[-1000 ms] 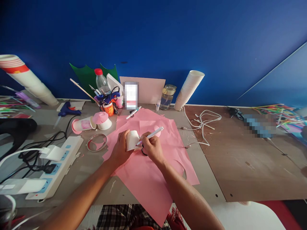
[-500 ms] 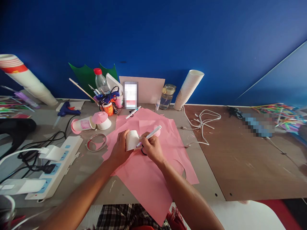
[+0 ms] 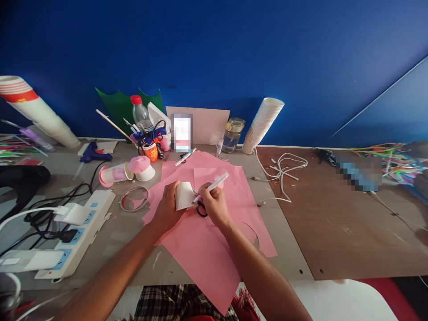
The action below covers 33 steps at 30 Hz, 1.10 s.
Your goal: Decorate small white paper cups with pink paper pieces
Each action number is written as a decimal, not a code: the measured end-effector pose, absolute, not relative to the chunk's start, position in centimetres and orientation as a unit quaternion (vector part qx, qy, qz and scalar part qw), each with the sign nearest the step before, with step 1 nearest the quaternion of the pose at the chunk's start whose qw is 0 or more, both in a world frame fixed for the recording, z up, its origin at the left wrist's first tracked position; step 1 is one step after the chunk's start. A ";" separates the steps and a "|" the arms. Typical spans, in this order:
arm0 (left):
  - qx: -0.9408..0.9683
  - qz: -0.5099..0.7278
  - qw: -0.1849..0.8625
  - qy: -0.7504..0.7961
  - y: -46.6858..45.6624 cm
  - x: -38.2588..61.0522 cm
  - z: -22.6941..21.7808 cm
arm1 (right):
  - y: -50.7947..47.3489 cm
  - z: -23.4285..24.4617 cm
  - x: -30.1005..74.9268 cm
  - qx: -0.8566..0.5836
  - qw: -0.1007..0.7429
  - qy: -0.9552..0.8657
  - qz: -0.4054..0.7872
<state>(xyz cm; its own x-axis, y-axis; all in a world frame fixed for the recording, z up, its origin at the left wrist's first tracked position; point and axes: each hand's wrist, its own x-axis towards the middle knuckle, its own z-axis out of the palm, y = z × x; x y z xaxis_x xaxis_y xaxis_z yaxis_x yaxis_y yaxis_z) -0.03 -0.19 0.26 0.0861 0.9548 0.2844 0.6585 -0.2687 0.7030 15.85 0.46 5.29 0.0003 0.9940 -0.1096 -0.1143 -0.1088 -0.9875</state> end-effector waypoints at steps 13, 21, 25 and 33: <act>0.706 0.367 0.214 0.567 -0.2 0.0 0.3 | 0.5 4.8 15.9 -0.492 0.502 -0.461 0.542; 0.711 0.363 0.211 0.564 -0.2 -0.1 0.3 | 0.4 4.9 16.0 -0.481 0.483 -0.481 0.551; 0.711 0.365 0.206 0.565 -0.2 -0.1 0.2 | 0.5 4.9 16.0 -0.490 0.498 -0.449 0.557; 0.711 0.359 0.204 0.569 -0.2 -0.1 0.3 | 0.6 5.3 15.8 -0.501 0.502 -0.439 0.551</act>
